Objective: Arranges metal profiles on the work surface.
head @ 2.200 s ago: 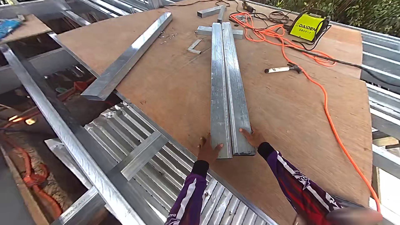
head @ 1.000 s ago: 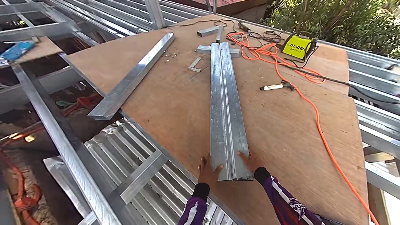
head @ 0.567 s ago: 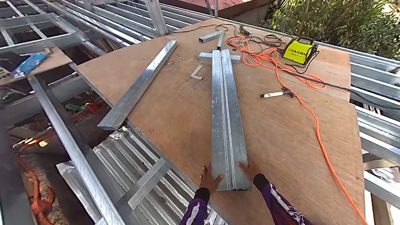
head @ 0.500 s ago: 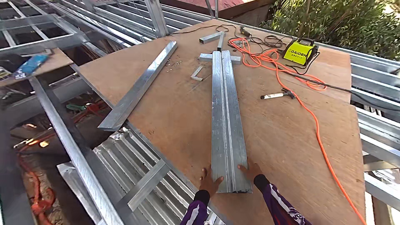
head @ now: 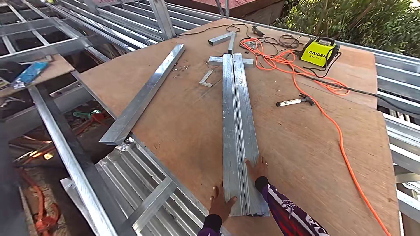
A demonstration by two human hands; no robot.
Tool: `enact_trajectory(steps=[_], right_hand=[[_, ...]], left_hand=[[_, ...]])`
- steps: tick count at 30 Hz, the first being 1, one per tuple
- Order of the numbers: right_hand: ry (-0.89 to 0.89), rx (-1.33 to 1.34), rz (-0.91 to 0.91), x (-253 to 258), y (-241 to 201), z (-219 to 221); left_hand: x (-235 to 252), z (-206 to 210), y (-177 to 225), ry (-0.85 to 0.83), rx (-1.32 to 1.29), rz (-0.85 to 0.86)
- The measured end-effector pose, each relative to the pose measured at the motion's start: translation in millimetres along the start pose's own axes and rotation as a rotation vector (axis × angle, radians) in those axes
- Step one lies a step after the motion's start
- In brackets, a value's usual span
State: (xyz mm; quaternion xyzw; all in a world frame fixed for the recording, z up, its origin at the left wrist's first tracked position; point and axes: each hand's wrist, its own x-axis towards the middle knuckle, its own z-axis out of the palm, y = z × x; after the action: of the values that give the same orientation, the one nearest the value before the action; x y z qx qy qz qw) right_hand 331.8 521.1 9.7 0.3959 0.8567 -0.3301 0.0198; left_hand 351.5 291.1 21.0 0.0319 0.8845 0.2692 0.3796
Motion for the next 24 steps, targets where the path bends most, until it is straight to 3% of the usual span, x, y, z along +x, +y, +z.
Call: enact_trajectory(steps=[12,15,18,24], right_hand=[[0.047,-0.135,-0.233,0,24,6],[0.061,-0.126,-0.193,1,19,6],[0.033,-0.004,-0.04,3,11,4],[0.032,0.044,-0.026,8,11,3]], left_hand=[[2,1,1,-0.037,0.098,-0.02],[-2,-6,13,-0.028,0.237,-0.026],[4,-22,28,0.002,0.354,0.049],[103,-71,55,0.197,-0.374,0.273]])
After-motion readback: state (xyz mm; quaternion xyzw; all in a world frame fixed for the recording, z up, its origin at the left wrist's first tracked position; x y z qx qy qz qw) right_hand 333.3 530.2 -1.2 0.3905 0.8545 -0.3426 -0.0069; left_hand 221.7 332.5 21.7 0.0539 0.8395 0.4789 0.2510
